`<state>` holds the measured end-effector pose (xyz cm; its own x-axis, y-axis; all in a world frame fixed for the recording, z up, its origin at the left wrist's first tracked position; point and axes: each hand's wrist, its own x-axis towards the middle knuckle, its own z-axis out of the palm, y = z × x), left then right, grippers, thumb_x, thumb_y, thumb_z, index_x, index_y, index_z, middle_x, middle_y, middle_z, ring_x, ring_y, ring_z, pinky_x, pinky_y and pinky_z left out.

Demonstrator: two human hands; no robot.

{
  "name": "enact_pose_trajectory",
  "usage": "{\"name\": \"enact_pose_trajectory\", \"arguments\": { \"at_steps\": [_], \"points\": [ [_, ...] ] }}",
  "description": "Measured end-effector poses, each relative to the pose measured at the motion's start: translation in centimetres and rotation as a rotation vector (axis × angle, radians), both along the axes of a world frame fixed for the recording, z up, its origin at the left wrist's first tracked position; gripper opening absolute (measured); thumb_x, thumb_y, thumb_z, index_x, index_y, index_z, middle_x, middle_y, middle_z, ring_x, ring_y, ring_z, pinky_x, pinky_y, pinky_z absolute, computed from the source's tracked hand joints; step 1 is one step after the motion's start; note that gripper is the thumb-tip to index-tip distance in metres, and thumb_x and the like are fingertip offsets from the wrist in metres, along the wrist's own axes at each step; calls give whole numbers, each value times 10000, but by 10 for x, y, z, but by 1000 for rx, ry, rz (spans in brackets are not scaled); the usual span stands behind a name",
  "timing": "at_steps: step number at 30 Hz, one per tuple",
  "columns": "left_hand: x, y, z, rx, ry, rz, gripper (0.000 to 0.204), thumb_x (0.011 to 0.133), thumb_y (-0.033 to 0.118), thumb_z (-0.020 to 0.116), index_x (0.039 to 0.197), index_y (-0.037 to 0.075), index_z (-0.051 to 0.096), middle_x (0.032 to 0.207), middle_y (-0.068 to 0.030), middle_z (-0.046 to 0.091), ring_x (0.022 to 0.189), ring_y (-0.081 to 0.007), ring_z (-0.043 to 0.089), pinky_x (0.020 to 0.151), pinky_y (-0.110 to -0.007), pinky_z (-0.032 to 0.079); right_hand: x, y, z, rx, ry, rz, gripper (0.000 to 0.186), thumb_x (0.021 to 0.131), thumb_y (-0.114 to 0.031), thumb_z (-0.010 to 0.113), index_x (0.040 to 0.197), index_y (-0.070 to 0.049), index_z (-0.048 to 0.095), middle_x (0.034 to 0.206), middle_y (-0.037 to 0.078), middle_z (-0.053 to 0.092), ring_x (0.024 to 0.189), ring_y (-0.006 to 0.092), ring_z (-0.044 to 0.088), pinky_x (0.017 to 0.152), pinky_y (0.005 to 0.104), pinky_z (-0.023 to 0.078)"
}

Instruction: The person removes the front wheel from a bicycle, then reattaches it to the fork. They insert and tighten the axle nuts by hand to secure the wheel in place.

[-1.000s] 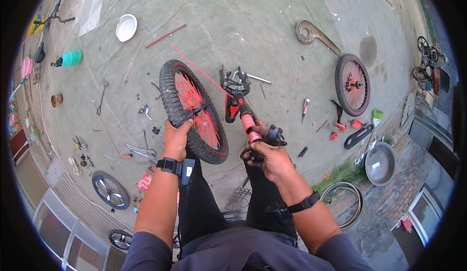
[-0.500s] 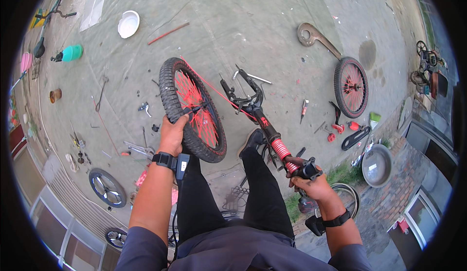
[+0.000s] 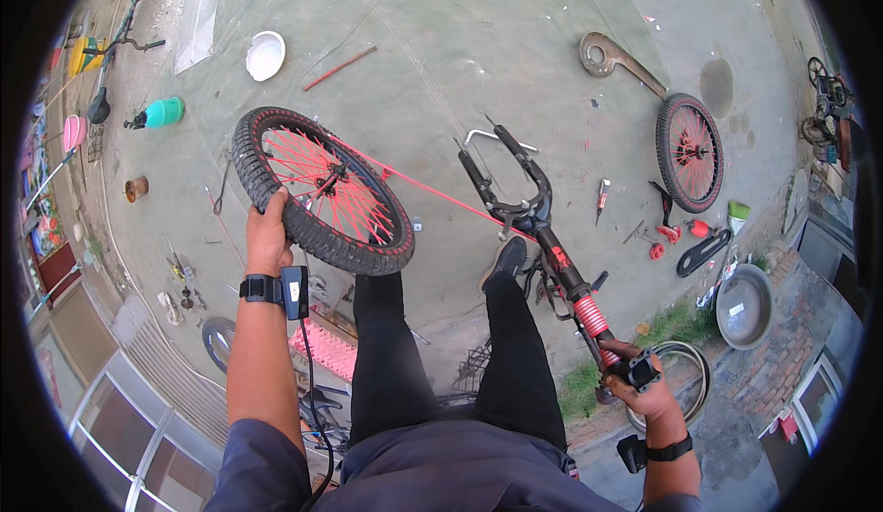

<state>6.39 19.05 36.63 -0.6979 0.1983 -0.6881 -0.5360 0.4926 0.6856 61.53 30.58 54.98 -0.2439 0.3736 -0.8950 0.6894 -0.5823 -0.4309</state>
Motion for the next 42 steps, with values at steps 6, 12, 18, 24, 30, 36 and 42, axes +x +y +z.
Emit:
{"name": "enact_pose_trajectory", "arguments": {
  "at_steps": [6, 12, 18, 24, 30, 36, 42],
  "points": [
    [-69, 4, 30, 57, 178, -14, 439, 907, 273, 726, 1174, -38, 568, 957, -91, 658, 765, -210, 673, 666, -357, 581, 12, -11, 14, 169, 16, 196, 527, 709, -46, 679, 1235, -77, 682, 895, 103, 682, 833, 215, 675, 789, 329, 535],
    [-162, 8, 98, 48, 314, 85, 534, 916, 377, 694, 1180, -79, 610, 1080, -126, 697, 899, -226, 719, 800, -374, 598, 20, -22, 24, 287, 50, 288, 513, 709, -54, 687, 1221, -78, 690, 902, 92, 680, 796, 209, 675, 764, 327, 537],
    [-186, 37, 172, 196, 261, -31, 322, 956, 378, 655, 1132, 111, 616, 1018, -25, 701, 854, -195, 699, 810, -378, 582, 17, -27, 27, 290, 42, 268, 503, 713, -48, 680, 1215, -71, 694, 902, 90, 683, 793, 203, 680, 754, 324, 536],
    [-144, 86, 154, 391, 235, 4, 244, 966, 336, 663, 1050, 112, 616, 934, -11, 673, 859, -174, 682, 815, -374, 570, 14, -31, 23, 326, 120, 266, 516, 703, -33, 674, 1218, -70, 696, 882, 95, 670, 794, 216, 665, 763, 328, 530],
    [-65, 131, 74, 430, 200, 47, 336, 946, 312, 688, 1084, 14, 620, 970, -68, 688, 846, -206, 691, 798, -393, 585, 18, -38, 26, 291, 127, 260, 521, 676, -50, 679, 1196, -72, 697, 875, 122, 665, 793, 263, 651, 778, 358, 523],
    [27, 140, 6, 346, 131, 29, 331, 937, 305, 695, 1039, 0, 619, 912, -84, 664, 778, -208, 676, 718, -377, 586, 25, -47, 31, 287, 136, 218, 516, 672, -36, 680, 1186, -71, 702, 850, 108, 639, 766, 253, 630, 746, 351, 505],
    [86, 131, -18, 354, 37, 49, 255, 952, 224, 678, 1026, -10, 611, 907, -72, 650, 749, -186, 659, 656, -358, 570, 34, -51, 40, 301, 106, 228, 520, 664, -21, 682, 1180, -73, 712, 839, 95, 620, 754, 241, 624, 715, 336, 496]
  ]
}}
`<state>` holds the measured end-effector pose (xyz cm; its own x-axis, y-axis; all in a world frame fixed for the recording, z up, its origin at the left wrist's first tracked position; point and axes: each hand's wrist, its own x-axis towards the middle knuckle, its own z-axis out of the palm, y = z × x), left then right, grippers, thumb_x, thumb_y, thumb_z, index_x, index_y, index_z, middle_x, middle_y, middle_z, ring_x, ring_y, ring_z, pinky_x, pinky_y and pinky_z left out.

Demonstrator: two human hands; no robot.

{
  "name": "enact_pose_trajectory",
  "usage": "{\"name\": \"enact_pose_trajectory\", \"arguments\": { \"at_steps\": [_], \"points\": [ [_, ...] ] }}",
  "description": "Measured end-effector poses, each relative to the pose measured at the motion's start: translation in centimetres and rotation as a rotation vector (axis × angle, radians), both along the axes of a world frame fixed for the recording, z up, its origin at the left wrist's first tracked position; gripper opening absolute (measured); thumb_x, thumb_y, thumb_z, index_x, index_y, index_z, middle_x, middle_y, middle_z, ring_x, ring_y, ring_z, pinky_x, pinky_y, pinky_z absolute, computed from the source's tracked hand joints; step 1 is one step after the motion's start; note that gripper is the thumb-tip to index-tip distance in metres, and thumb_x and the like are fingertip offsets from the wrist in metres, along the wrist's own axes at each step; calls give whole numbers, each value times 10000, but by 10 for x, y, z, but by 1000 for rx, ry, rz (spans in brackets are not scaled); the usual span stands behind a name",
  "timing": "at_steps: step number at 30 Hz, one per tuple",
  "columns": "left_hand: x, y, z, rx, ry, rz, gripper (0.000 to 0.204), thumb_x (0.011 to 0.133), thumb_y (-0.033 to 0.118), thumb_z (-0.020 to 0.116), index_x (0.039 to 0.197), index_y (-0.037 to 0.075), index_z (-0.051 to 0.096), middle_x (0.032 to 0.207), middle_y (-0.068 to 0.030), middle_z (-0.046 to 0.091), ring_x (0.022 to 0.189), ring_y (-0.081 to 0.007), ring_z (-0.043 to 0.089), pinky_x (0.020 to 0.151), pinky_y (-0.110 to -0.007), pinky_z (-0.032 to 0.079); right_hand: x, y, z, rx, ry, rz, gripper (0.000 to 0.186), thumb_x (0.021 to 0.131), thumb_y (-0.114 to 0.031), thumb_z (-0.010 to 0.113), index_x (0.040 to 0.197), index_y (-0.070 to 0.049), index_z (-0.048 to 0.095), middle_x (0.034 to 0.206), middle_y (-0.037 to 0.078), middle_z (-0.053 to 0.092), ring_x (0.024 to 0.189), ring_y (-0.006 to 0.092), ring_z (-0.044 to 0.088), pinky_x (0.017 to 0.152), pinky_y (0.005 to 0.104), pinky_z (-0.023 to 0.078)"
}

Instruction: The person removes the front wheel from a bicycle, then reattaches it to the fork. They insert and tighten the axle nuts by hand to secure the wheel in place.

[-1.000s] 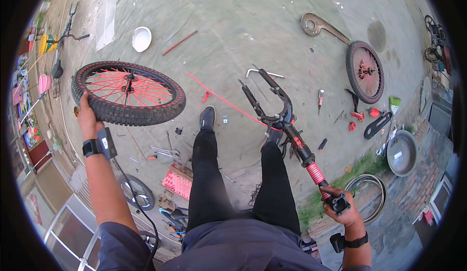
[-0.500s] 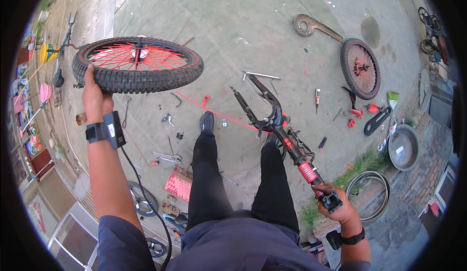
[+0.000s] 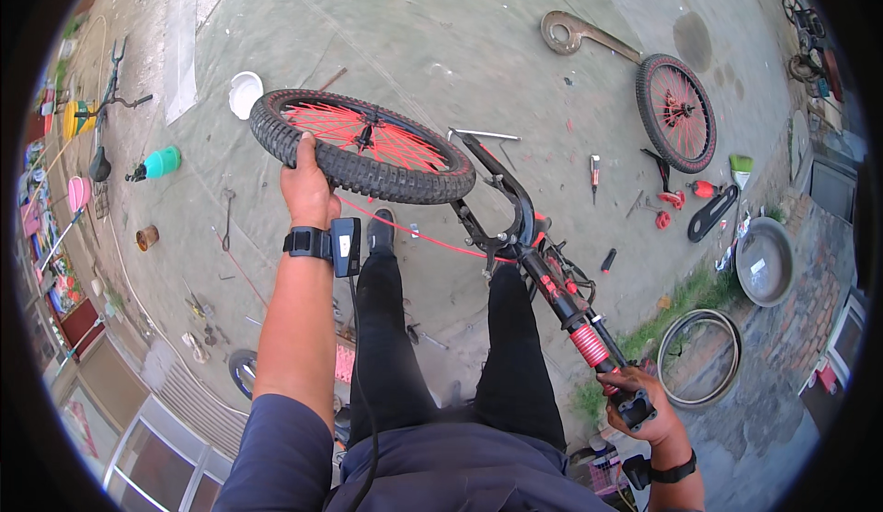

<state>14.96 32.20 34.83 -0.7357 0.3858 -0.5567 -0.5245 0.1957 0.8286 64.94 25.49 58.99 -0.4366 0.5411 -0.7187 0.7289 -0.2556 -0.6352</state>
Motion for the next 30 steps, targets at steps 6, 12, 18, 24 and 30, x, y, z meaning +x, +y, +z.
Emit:
{"name": "enact_pose_trajectory", "arguments": {
  "at_steps": [6, 12, 18, 24, 30],
  "points": [
    [23, -6, -14, 1, -23, -32, 281, 942, 262, 686, 1009, 1, 606, 895, -93, 660, 750, -228, 683, 662, -404, 602, 14, -10, 5, -12, 16, 1, 491, 663, -43, 717, 1151, -92, 724, 845, 82, 643, 744, 240, 637, 689, 342, 499],
    [45, -12, -9, -36, -28, -40, 202, 959, 168, 664, 1027, -4, 583, 868, -59, 630, 716, -171, 633, 635, -345, 556, 14, -9, 14, -78, 9, -2, 503, 653, -58, 736, 1155, -86, 725, 859, 80, 657, 737, 232, 637, 685, 342, 495],
    [60, -24, -23, -68, 36, -115, 247, 952, 265, 681, 1018, 44, 593, 851, -39, 651, 711, -171, 667, 573, -327, 557, 22, -14, 13, -67, 32, 11, 527, 648, -65, 741, 1174, -78, 720, 870, 93, 653, 753, 237, 634, 695, 343, 494],
    [82, -28, -16, -65, -76, -109, 226, 953, 160, 681, 1064, 10, 553, 926, -55, 615, 779, -165, 620, 690, -345, 542, 22, -11, 12, -139, 67, -20, 600, 654, -204, 779, 1244, -122, 707, 853, 94, 625, 768, 256, 645, 711, 359, 507],
    [103, -40, -19, -95, -78, -125, 231, 959, 203, 670, 1050, 21, 560, 909, -61, 640, 737, -179, 657, 618, -332, 555, 13, -6, 9, -151, 77, 13, 617, 657, -205, 778, 1262, -120, 696, 864, 95, 632, 783, 263, 647, 717, 365, 510]
  ]
}}
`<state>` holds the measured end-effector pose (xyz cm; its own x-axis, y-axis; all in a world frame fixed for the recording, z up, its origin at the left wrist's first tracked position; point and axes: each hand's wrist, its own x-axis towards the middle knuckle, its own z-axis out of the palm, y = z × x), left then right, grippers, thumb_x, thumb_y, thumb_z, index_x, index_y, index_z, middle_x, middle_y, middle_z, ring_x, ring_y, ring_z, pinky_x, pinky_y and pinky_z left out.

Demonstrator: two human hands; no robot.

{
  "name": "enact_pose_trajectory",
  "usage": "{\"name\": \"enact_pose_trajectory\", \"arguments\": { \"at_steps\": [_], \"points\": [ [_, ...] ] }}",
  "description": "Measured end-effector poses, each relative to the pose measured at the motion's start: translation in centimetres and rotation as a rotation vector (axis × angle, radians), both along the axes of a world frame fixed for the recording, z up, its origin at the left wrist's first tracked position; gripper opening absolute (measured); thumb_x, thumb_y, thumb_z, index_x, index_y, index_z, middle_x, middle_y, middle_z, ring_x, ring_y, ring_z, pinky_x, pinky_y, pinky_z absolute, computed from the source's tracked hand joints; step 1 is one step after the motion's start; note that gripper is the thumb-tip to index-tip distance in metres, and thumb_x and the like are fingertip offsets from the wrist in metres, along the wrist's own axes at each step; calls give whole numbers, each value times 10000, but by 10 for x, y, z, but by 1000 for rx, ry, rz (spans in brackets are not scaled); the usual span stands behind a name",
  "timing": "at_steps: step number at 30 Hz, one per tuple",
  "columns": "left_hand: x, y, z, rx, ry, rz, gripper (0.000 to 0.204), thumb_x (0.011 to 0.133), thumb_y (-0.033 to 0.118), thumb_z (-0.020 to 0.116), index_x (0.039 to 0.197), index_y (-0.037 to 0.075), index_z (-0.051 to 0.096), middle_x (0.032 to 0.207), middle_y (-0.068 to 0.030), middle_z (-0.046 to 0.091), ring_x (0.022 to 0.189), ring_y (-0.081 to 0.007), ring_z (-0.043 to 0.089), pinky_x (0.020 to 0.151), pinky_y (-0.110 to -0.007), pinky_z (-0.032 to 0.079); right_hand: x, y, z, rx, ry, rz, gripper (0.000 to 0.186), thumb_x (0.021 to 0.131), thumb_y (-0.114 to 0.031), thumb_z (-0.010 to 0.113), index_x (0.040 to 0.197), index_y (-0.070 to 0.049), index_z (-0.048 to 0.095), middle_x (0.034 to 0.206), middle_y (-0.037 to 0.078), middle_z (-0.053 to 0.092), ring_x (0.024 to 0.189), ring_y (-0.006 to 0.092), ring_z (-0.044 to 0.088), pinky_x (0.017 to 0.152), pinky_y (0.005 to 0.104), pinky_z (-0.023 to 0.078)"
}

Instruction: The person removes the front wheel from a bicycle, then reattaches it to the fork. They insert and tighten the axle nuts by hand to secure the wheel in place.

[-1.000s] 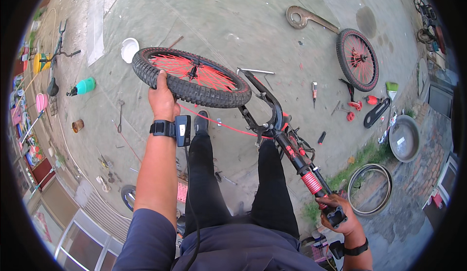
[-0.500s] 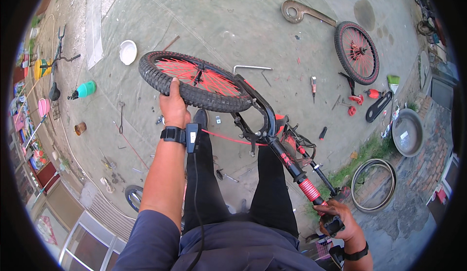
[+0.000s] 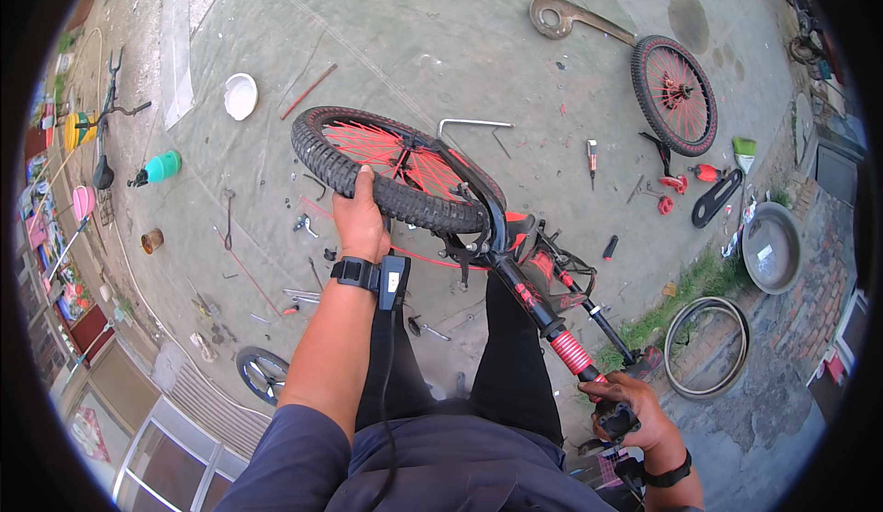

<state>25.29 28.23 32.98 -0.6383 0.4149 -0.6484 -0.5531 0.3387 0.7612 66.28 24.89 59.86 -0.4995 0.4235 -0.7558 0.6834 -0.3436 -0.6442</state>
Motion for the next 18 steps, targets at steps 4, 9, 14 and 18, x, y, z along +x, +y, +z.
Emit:
{"name": "enact_pose_trajectory", "arguments": {
  "at_steps": [4, 9, 14, 18],
  "points": [
    [7, -4, -7, -14, 45, 14, 226, 954, 214, 676, 1029, 29, 569, 879, -47, 632, 719, -165, 643, 588, -323, 532, 0, -1, -3, 13, 7, 23, 634, 647, -188, 780, 1270, -122, 691, 870, 96, 637, 798, 270, 651, 725, 368, 515],
    [12, -7, -12, -8, 55, -37, 204, 945, 182, 684, 1030, 37, 568, 889, -36, 615, 744, -159, 629, 631, -334, 537, -6, 0, -7, 7, 1, 31, 668, 627, -168, 787, 1286, -133, 683, 879, 97, 638, 811, 273, 657, 744, 366, 522],
    [11, -12, -22, 13, 32, -34, 178, 943, 156, 680, 1024, 46, 566, 890, -33, 609, 759, -159, 624, 658, -337, 538, -10, 4, -11, -22, -3, 51, 699, 613, -165, 789, 1302, -144, 674, 906, 103, 640, 826, 278, 662, 753, 365, 523],
    [9, -16, -25, -9, 10, -56, 222, 939, 146, 684, 1065, 30, 542, 944, -45, 606, 807, -160, 613, 716, -333, 524, -17, 10, -13, -40, -2, 82, 715, 617, -181, 783, 1321, -148, 661, 914, 109, 640, 831, 290, 663, 762, 375, 521]
  ]
}}
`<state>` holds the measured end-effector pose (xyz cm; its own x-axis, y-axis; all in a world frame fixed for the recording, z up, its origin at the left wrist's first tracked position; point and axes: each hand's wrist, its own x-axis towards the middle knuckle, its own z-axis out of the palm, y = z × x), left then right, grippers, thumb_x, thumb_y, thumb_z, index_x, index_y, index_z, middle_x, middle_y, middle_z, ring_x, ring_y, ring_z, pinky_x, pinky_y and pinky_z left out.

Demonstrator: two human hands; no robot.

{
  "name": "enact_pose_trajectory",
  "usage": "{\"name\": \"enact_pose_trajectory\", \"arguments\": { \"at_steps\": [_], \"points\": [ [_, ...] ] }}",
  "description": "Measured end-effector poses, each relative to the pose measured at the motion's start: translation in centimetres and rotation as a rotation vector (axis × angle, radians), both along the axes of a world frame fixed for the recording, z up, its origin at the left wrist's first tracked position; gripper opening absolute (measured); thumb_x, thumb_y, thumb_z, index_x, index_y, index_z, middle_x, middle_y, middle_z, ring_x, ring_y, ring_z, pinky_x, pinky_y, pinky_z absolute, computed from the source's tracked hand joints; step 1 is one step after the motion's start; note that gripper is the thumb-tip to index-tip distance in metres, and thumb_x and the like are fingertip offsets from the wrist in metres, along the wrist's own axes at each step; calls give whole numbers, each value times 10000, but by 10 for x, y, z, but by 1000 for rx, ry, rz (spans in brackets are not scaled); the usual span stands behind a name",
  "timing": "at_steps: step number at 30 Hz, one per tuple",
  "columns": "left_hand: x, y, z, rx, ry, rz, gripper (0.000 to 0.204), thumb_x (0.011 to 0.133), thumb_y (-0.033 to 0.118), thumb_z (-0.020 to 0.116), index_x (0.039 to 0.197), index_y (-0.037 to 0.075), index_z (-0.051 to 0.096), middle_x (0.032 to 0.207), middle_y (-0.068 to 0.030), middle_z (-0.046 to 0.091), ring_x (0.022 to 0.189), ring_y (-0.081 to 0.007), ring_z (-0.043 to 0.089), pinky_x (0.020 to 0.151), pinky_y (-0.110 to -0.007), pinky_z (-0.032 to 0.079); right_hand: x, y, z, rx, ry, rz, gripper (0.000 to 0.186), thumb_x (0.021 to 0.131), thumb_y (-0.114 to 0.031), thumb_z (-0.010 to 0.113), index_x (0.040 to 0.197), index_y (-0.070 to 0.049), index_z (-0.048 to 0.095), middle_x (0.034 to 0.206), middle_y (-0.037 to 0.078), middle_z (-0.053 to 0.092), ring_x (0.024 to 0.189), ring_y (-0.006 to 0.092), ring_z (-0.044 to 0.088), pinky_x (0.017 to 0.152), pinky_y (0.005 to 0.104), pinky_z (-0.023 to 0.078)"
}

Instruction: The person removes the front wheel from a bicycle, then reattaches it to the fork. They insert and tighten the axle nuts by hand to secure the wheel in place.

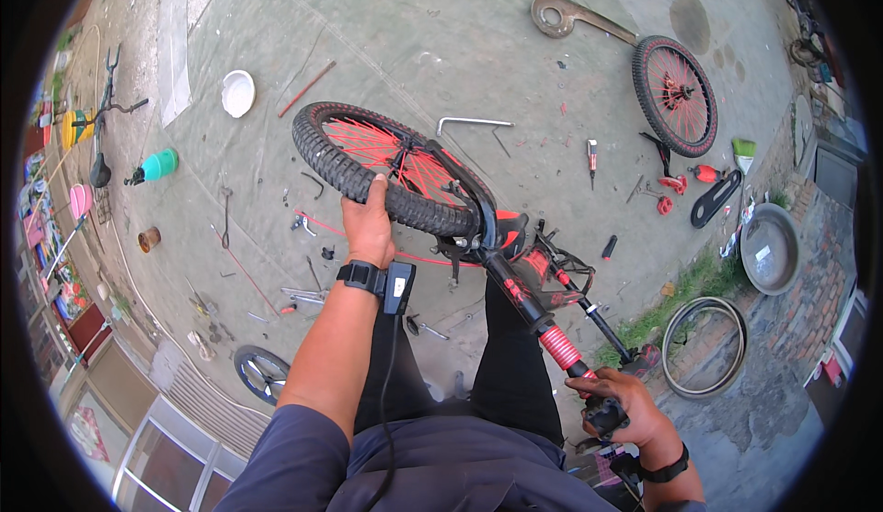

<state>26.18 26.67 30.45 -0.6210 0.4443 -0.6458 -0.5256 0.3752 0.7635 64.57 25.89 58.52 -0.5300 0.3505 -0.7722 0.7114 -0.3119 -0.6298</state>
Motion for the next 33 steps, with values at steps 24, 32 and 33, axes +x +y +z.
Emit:
{"name": "enact_pose_trajectory", "arguments": {
  "at_steps": [24, 32, 33],
  "points": [
    [-19, -3, -26, -28, -22, -61, 199, 955, 122, 660, 1091, 36, 544, 988, -44, 594, 879, -159, 600, 782, -348, 521, -29, 21, -23, -80, 27, 50, 704, 657, -194, 788, 1342, -136, 640, 877, 136, 623, 795, 329, 635, 738, 389, 501],
    [-20, -1, -23, -37, -39, -120, 310, 954, 152, 680, 1188, 62, 497, 1032, -50, 608, 918, -168, 609, 787, -362, 532, -27, 15, -21, -75, -25, -88, 811, 678, -138, 786, 1442, -103, 517, 1122, 175, 664, 812, 233, 665, 733, 327, 511],
    [-19, 2, -21, -45, -40, -122, 313, 954, 155, 682, 1191, 64, 498, 1032, -49, 608, 918, -167, 609, 788, -363, 533, -29, 16, -19, -73, -62, -74, 824, 680, -126, 786, 1451, -88, 496, 1191, 188, 658, 840, 223, 671, 747, 322, 515]
  ]
}}
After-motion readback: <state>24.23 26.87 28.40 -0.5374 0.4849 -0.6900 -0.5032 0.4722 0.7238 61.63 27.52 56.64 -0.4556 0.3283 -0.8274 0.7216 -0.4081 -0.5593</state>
